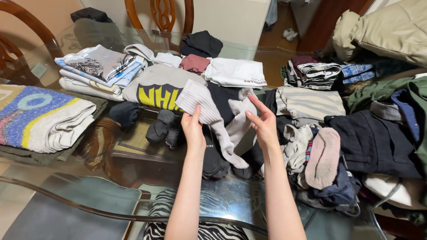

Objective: Folding and pairing various socks on a glass table.

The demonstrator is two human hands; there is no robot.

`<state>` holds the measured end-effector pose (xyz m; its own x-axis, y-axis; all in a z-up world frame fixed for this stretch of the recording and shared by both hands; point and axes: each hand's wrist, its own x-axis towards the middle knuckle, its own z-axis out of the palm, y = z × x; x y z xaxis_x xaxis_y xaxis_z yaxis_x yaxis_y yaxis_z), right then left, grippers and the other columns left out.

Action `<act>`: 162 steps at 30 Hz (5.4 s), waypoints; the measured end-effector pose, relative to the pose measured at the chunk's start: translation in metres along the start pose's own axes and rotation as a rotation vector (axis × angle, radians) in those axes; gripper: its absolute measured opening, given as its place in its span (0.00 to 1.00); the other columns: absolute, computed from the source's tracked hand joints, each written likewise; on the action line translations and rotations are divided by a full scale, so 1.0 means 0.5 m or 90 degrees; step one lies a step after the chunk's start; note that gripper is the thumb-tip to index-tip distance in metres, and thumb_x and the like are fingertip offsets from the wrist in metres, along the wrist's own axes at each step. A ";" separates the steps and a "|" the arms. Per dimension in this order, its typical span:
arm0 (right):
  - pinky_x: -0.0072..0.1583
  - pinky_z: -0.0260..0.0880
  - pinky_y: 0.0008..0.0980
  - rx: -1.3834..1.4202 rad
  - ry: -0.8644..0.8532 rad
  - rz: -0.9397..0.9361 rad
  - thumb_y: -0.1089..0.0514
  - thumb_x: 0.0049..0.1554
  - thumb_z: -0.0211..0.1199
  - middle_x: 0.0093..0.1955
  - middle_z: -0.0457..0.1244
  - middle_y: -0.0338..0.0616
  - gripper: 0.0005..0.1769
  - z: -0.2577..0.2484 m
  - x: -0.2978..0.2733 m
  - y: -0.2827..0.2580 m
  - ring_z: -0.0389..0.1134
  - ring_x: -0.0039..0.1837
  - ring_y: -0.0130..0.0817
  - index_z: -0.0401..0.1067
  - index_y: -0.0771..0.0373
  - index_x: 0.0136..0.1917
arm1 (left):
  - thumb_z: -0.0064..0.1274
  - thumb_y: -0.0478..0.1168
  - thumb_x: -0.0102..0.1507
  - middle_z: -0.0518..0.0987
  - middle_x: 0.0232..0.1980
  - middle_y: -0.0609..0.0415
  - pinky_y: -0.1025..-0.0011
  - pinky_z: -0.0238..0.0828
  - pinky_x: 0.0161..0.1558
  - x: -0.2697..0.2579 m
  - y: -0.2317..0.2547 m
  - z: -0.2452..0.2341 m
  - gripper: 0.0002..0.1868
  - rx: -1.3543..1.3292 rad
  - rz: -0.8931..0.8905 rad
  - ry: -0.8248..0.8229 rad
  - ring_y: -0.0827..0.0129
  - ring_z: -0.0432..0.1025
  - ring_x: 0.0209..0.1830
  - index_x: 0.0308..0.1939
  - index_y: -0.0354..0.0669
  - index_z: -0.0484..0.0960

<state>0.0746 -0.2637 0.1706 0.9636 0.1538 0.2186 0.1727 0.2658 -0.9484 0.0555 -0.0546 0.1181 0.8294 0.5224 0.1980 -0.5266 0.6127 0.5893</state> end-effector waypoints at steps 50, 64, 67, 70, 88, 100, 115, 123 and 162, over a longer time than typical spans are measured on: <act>0.51 0.66 0.29 -0.452 -0.071 -0.257 0.57 0.48 0.70 0.45 0.68 0.43 0.24 0.119 -0.071 0.029 0.65 0.48 0.29 0.73 0.67 0.58 | 0.45 0.51 0.70 0.79 0.58 0.50 0.64 0.69 0.61 -0.058 -0.044 -0.043 0.23 -0.149 -0.190 0.015 0.64 0.72 0.59 0.60 0.37 0.76; 0.41 0.64 0.22 0.034 -0.059 -0.034 0.59 0.62 0.65 0.42 0.68 0.37 0.09 0.084 0.019 -0.148 0.65 0.39 0.20 0.76 0.69 0.51 | 0.36 0.51 0.80 0.73 0.50 0.57 0.74 0.62 0.59 -0.063 0.065 0.168 0.23 0.106 0.012 -0.256 0.76 0.66 0.52 0.60 0.31 0.74; 0.34 0.59 0.23 0.008 -0.082 -0.055 0.56 0.65 0.63 0.37 0.66 0.37 0.11 0.097 0.025 -0.197 0.61 0.33 0.20 0.76 0.67 0.49 | 0.35 0.51 0.77 0.78 0.54 0.56 0.74 0.66 0.59 -0.054 0.096 0.232 0.23 0.091 0.022 -0.315 0.76 0.71 0.53 0.60 0.35 0.74; 0.34 0.62 0.24 0.006 -0.072 -0.089 0.55 0.65 0.61 0.38 0.68 0.36 0.11 0.110 0.028 -0.237 0.64 0.34 0.20 0.76 0.65 0.49 | 0.36 0.49 0.79 0.78 0.51 0.55 0.72 0.69 0.54 -0.037 0.100 0.268 0.21 0.054 0.024 -0.351 0.74 0.71 0.48 0.60 0.34 0.74; 0.34 0.60 0.23 -0.157 -0.088 -0.077 0.56 0.60 0.63 0.35 0.67 0.32 0.12 0.101 0.066 -0.280 0.61 0.33 0.16 0.80 0.67 0.49 | 0.49 0.42 0.71 0.75 0.35 0.54 0.71 0.67 0.41 -0.021 0.144 0.337 0.12 0.406 0.249 -0.231 0.77 0.67 0.38 0.39 0.34 0.74; 0.32 0.65 0.25 -0.236 -0.001 -0.114 0.56 0.59 0.63 0.33 0.68 0.35 0.14 0.082 0.097 -0.239 0.64 0.31 0.19 0.79 0.70 0.49 | 0.48 0.42 0.69 0.74 0.31 0.57 0.73 0.65 0.36 -0.010 0.194 0.393 0.13 0.319 0.193 -0.258 0.79 0.65 0.32 0.39 0.33 0.76; 0.40 0.61 0.25 -0.289 -0.098 -0.095 0.42 0.64 0.55 0.38 0.64 0.34 0.27 0.077 0.107 -0.275 0.61 0.40 0.19 0.78 0.71 0.49 | 0.52 0.41 0.66 0.77 0.29 0.57 0.75 0.67 0.35 0.016 0.151 0.368 0.11 0.438 0.191 -0.318 0.80 0.67 0.30 0.37 0.33 0.77; 0.40 0.55 0.33 -0.172 -0.041 -0.092 0.47 0.73 0.58 0.40 0.59 0.43 0.29 -0.015 0.192 -0.124 0.54 0.39 0.29 0.75 0.80 0.47 | 0.57 0.29 0.57 0.75 0.36 0.55 0.75 0.69 0.38 0.054 0.060 0.303 0.11 0.414 0.121 -0.291 0.74 0.69 0.35 0.43 0.35 0.75; 0.39 0.57 0.25 -0.087 0.145 -0.261 0.48 0.71 0.49 0.33 0.59 0.33 0.25 0.125 0.001 -0.032 0.54 0.37 0.18 0.65 0.65 0.38 | 0.36 0.25 0.60 0.74 0.25 0.57 0.77 0.63 0.27 -0.075 -0.040 0.142 0.12 -0.106 0.004 -0.013 0.77 0.67 0.23 0.25 0.38 0.73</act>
<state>0.0593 -0.2082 0.2003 0.8284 -0.1534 0.5387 0.5574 0.1305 -0.8199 0.0478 -0.1284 0.1544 0.8290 0.5150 0.2182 -0.5536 0.7002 0.4507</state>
